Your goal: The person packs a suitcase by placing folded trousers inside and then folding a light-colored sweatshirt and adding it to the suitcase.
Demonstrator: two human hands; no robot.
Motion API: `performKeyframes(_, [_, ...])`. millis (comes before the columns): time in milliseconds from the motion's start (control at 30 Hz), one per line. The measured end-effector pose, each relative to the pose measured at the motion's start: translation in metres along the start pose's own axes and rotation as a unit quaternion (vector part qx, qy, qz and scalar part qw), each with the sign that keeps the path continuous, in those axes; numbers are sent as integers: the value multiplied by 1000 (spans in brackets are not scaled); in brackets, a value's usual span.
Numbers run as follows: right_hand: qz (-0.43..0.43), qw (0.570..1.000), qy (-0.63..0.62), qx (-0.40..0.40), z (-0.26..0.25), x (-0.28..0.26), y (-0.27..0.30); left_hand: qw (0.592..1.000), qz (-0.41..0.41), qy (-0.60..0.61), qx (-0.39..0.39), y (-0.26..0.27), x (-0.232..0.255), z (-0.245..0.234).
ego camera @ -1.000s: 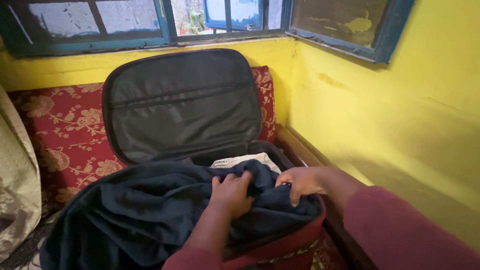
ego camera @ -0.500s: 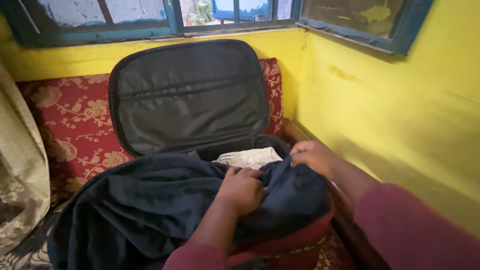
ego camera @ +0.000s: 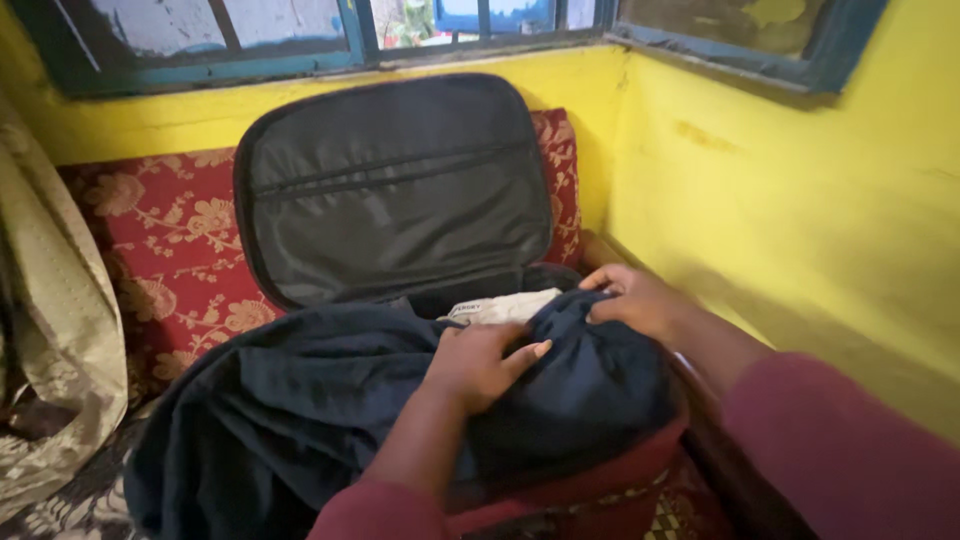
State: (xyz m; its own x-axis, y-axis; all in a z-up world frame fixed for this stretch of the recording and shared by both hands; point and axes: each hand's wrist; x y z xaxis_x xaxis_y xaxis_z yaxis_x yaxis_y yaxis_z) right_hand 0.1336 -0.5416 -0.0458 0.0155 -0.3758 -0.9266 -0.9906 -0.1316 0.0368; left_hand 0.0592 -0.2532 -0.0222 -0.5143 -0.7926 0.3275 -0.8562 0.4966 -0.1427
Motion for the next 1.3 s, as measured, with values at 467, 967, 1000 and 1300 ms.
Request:
performKeyframes(467, [-295,956,-14,-1,-9,-109,58,977,15,176,118,-9,32,-60])
performKeyframes(967, [-78,995,-27,-49,-6,-132,93,953,73,135,261,36,62,-111])
performKeyframes(1000, [-132,990,32,32,-6,-130,89,953,74,135,261,38,63,-114])
performKeyframes(1300, [-109,988,-69,84,-11,-152,103,994,-47,34,91,39,42,-106])
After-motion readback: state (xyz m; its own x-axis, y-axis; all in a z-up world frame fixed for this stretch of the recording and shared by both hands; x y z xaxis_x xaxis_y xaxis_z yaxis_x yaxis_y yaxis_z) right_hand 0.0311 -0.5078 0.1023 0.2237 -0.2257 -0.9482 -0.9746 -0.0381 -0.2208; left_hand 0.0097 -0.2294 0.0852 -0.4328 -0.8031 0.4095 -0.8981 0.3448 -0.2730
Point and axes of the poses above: each hand's wrist, its own y-axis away from the middle knuckle, its own z-axis out of the palm, x = y × z, and after that the axes turned 1 degree about z, right-handed
